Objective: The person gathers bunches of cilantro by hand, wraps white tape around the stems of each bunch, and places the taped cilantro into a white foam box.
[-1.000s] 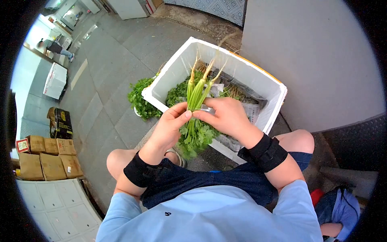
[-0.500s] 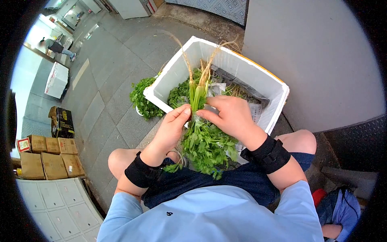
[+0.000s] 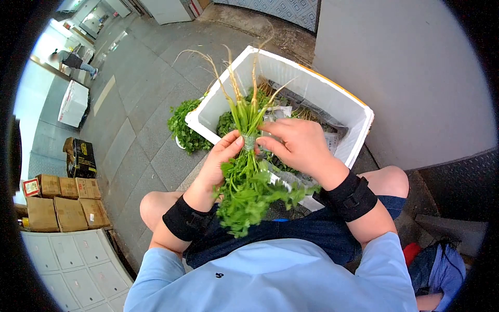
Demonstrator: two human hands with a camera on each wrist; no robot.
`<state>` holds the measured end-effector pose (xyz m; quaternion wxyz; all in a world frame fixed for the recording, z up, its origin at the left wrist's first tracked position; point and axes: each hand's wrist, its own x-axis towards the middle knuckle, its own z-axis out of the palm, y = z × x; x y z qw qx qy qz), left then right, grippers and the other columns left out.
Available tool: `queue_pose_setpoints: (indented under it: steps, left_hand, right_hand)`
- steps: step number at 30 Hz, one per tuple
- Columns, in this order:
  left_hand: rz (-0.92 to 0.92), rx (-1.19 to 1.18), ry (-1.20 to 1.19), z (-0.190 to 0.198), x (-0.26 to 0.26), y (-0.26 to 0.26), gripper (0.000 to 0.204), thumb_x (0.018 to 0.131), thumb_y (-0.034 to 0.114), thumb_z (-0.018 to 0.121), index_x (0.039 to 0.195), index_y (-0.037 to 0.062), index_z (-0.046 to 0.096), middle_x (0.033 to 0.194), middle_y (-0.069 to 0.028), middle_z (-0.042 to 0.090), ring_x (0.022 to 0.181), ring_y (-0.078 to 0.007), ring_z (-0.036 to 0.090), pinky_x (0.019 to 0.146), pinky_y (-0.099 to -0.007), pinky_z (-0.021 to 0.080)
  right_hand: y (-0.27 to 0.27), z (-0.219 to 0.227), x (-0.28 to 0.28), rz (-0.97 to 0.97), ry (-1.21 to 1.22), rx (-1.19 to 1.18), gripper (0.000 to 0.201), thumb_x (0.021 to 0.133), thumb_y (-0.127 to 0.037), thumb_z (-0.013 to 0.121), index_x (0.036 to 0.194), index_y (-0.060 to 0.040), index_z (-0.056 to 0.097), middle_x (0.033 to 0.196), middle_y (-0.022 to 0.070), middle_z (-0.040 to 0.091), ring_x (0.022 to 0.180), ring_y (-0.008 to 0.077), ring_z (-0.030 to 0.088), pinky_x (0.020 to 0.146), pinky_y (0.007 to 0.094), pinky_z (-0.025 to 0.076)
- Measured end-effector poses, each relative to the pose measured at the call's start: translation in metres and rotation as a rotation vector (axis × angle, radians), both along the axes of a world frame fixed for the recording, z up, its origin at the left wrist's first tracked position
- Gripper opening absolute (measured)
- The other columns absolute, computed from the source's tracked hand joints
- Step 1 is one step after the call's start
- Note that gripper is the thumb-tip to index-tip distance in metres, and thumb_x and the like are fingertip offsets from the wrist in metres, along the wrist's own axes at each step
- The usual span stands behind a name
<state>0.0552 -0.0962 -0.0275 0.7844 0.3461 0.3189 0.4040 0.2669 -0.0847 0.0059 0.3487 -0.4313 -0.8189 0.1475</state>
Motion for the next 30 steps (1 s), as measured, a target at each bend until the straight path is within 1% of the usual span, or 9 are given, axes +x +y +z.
queue_pose_setpoints:
  steps: [3,4,8,11,12,15,22,26,30]
  left_hand:
    - [-0.021,-0.036,0.069,0.007,0.007,-0.005,0.029,0.098,0.022,0.053,0.116,-0.0001,0.057,0.107,-0.0059,0.065,0.088,-0.0122,0.064,0.076,-0.0265,0.053]
    - [0.009,-0.03,0.148,0.01,0.01,-0.006,0.026,0.098,0.021,0.052,0.111,-0.0013,0.06,0.099,-0.0043,0.064,0.081,-0.01,0.06,0.072,-0.0235,0.05]
    - [0.105,0.409,0.458,-0.003,0.012,-0.007,0.021,0.096,0.018,0.057,0.101,-0.0009,0.061,0.08,0.0024,0.051,0.069,-0.0075,0.044,0.064,-0.0207,0.039]
    - [0.019,0.36,0.563,-0.009,0.01,-0.007,0.019,0.091,0.016,0.064,0.097,-0.0007,0.06,0.081,0.0033,0.052,0.073,-0.0064,0.046,0.067,-0.0207,0.04]
    - [0.113,0.251,0.384,0.002,0.016,-0.008,0.019,0.087,0.013,0.069,0.094,0.0008,0.057,0.085,0.003,0.055,0.077,-0.0056,0.05,0.069,-0.0206,0.041]
    - [0.14,0.176,0.234,0.002,0.013,-0.006,0.019,0.086,0.01,0.069,0.098,0.0019,0.056,0.088,0.0019,0.058,0.08,-0.0057,0.054,0.073,-0.021,0.044]
    - [-0.023,0.04,0.12,0.001,0.007,-0.004,0.024,0.094,0.014,0.059,0.114,0.0006,0.058,0.092,0.0022,0.058,0.088,-0.0068,0.053,0.081,-0.0219,0.043]
    - [0.115,0.251,0.286,-0.002,0.017,-0.011,0.022,0.098,0.015,0.053,0.108,-0.0031,0.06,0.083,0.0041,0.05,0.08,-0.0064,0.047,0.073,-0.0211,0.039]
    - [0.245,0.187,0.336,0.002,0.021,-0.014,0.023,0.098,0.019,0.053,0.104,-0.0022,0.061,0.081,0.0037,0.053,0.075,-0.0064,0.046,0.071,-0.0217,0.039]
  right_hand:
    - [-0.001,0.006,0.003,0.002,-0.127,-0.015,0.024,0.083,-0.035,0.066,0.088,-0.0116,0.068,0.07,0.0059,0.058,0.066,0.0269,0.061,0.053,0.0372,0.046]
    - [-0.001,0.006,0.003,-0.013,-0.143,-0.016,0.024,0.083,-0.035,0.066,0.089,-0.0118,0.068,0.07,0.0058,0.059,0.066,0.0267,0.061,0.053,0.0372,0.047]
    - [-0.005,0.0,-0.001,-0.076,-0.14,-0.027,0.026,0.081,-0.037,0.068,0.088,-0.0121,0.068,0.07,0.0055,0.058,0.066,0.0263,0.062,0.054,0.0376,0.047]
    - [-0.007,-0.007,-0.01,-0.091,-0.069,0.014,0.027,0.081,-0.039,0.068,0.086,-0.0124,0.068,0.069,0.0051,0.058,0.066,0.0263,0.062,0.054,0.0379,0.048]
    - [-0.007,-0.008,-0.012,-0.089,-0.042,0.038,0.028,0.08,-0.04,0.067,0.086,-0.0125,0.068,0.069,0.005,0.058,0.066,0.0263,0.062,0.054,0.038,0.048]
    - [-0.005,-0.006,-0.01,-0.073,-0.075,-0.001,0.023,0.079,-0.03,0.071,0.081,-0.0076,0.066,0.068,0.0089,0.057,0.063,0.029,0.059,0.053,0.0376,0.045]
    - [-0.001,-0.004,-0.004,-0.009,-0.106,0.02,0.024,0.085,-0.036,0.063,0.079,-0.013,0.066,0.067,0.0045,0.055,0.063,0.0256,0.06,0.052,0.0375,0.046]
    - [-0.001,-0.003,-0.001,-0.029,-0.19,0.059,0.024,0.085,-0.036,0.064,0.079,-0.0132,0.065,0.066,0.0045,0.054,0.062,0.0254,0.059,0.052,0.0373,0.046]
    - [-0.005,-0.009,-0.009,-0.077,-0.148,0.082,0.023,0.084,-0.036,0.065,0.079,-0.0132,0.066,0.066,0.0038,0.054,0.062,0.0244,0.058,0.051,0.0367,0.046]
